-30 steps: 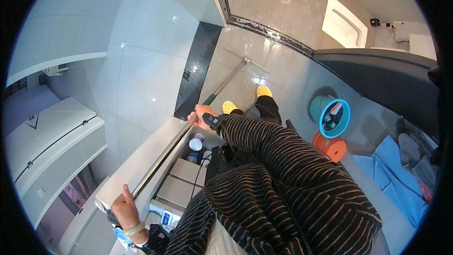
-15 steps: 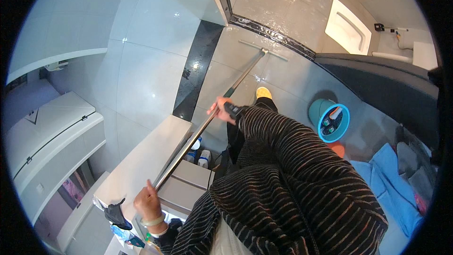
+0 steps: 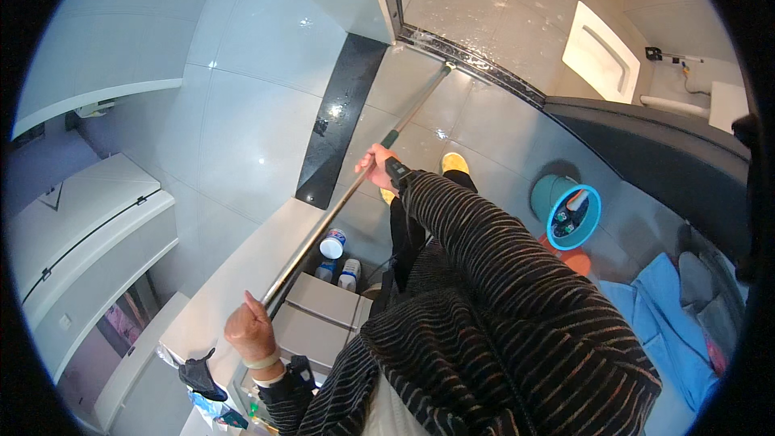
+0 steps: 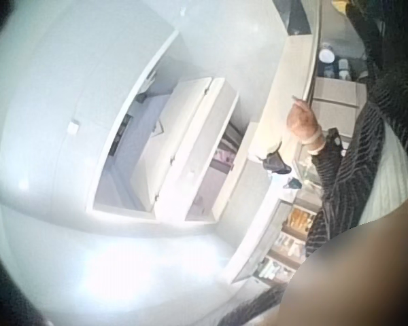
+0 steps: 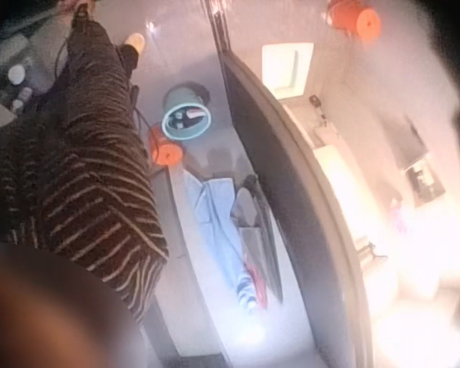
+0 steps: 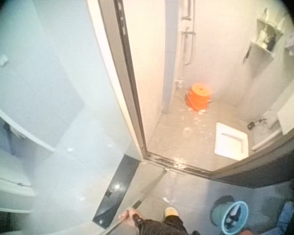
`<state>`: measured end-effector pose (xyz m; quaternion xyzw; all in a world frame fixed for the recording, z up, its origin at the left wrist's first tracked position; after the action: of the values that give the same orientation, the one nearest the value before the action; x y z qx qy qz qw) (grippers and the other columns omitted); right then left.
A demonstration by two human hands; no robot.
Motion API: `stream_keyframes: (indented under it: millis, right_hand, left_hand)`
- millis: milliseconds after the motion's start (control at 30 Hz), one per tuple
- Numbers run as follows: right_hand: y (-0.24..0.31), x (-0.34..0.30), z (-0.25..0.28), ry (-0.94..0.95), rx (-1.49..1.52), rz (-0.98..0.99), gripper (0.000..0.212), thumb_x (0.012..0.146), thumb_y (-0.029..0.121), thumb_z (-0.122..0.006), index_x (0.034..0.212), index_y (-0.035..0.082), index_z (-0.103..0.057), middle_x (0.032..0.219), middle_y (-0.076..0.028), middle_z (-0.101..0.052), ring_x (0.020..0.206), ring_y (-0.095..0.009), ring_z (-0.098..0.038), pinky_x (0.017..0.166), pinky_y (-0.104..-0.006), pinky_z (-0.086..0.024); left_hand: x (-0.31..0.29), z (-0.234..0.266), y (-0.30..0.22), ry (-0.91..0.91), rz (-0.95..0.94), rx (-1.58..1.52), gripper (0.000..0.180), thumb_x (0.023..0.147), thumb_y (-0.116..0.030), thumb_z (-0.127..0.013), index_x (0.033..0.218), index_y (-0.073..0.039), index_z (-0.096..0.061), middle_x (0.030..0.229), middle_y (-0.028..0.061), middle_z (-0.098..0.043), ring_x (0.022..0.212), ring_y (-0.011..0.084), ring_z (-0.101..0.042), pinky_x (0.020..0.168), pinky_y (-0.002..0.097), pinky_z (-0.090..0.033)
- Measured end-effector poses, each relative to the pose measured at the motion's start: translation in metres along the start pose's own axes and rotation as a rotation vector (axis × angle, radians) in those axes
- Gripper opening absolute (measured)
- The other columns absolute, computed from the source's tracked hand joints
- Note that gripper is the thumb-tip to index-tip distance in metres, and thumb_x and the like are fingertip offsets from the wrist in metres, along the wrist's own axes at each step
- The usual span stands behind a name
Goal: The person fills a blue basin with water from a shower head, places a pair of slippers into the basin, and then uses a squeegee to push water across the tiled bathroom floor toward the shower area.
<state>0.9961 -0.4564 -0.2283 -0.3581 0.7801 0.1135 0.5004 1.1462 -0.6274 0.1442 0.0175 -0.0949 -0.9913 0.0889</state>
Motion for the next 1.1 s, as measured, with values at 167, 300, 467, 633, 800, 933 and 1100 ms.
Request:
stream_keyframes:
  millis: [167,300,467,633,800,933,1100]
  right_hand:
    - [-0.021,-0.012,-0.007,0.019,-0.035,0.065,0.017,0.087,0.007,-0.039,0.071,0.004,-0.042,0.057,-0.010,-0.042,0.054,-0.027,-0.046,0.058,-0.0448,-0.048]
    - [-0.074,-0.030,-0.012,0.002,0.011,-0.163,0.015,0.088,0.007,-0.039,0.074,0.003,-0.043,0.057,-0.011,-0.042,0.054,-0.027,-0.046,0.060,-0.0449,-0.048]
    - [-0.075,-0.022,-0.021,0.060,-0.016,-0.142,0.014,0.088,0.008,-0.039,0.076,0.001,-0.043,0.062,-0.012,-0.046,0.057,-0.027,-0.047,0.062,-0.0457,-0.049]
    - [0.004,0.009,-0.019,0.145,0.029,-0.003,0.017,0.090,0.010,-0.041,0.074,0.005,-0.042,0.057,-0.011,-0.044,0.053,-0.027,-0.047,0.061,-0.0467,-0.050]
    - [-0.012,0.005,-0.017,0.122,0.082,0.058,0.014,0.088,0.009,-0.040,0.074,0.006,-0.042,0.059,-0.009,-0.042,0.054,-0.026,-0.045,0.062,-0.0473,-0.048]
    - [-0.055,-0.016,-0.005,0.058,0.023,-0.032,0.020,0.087,0.011,-0.041,0.067,0.005,-0.042,0.059,-0.010,-0.044,0.059,-0.028,-0.048,0.064,-0.0456,-0.048]
    - [-0.019,-0.013,0.009,0.128,-0.120,-0.006,0.019,0.085,0.007,-0.041,0.066,0.005,-0.042,0.058,-0.012,-0.044,0.055,-0.028,-0.047,0.064,-0.0453,-0.049]
  left_hand:
    - [-0.002,0.019,0.015,-0.016,-0.039,-0.034,0.036,0.088,-0.004,-0.059,0.055,-0.005,-0.044,0.050,0.0121,-0.044,0.043,0.0294,-0.045,0.043,0.0408,-0.034]
    - [-0.025,0.053,0.032,0.002,0.039,0.069,0.037,0.089,-0.006,-0.058,0.054,-0.003,-0.046,0.051,0.0145,-0.048,0.044,0.0310,-0.048,0.044,0.0419,-0.036]
    - [-0.022,0.054,0.030,0.010,0.028,0.126,0.037,0.089,-0.007,-0.059,0.054,-0.005,-0.046,0.051,0.0127,-0.048,0.044,0.0305,-0.047,0.044,0.0416,-0.035]
    - [0.013,0.010,-0.001,-0.100,-0.159,0.086,0.036,0.087,-0.006,-0.062,0.056,-0.006,-0.043,0.049,0.0103,-0.041,0.042,0.0279,-0.043,0.042,0.0402,-0.032]
    - [0.016,0.029,0.002,-0.120,-0.177,0.085,0.035,0.084,-0.002,-0.062,0.056,-0.006,-0.042,0.049,0.0098,-0.041,0.044,0.0268,-0.043,0.042,0.0391,-0.032]
    - [0.003,0.057,0.015,-0.088,-0.159,0.141,0.036,0.084,-0.001,-0.063,0.055,-0.006,-0.042,0.049,0.0105,-0.042,0.044,0.0273,-0.043,0.043,0.0390,-0.033]
    - [-0.006,0.041,-0.014,-0.107,-0.239,0.212,0.036,0.085,-0.009,-0.064,0.055,-0.008,-0.044,0.049,0.0105,-0.041,0.045,0.0281,-0.045,0.043,0.0414,-0.033]
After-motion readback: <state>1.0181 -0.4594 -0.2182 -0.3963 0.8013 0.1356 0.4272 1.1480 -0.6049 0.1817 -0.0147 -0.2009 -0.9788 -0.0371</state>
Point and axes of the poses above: each hand's wrist, its own x-axis towards the middle knuckle, its own z-axis out of the back of the hand, y = z × x, the point moved 2 cm from there along x, towards the middle knuckle
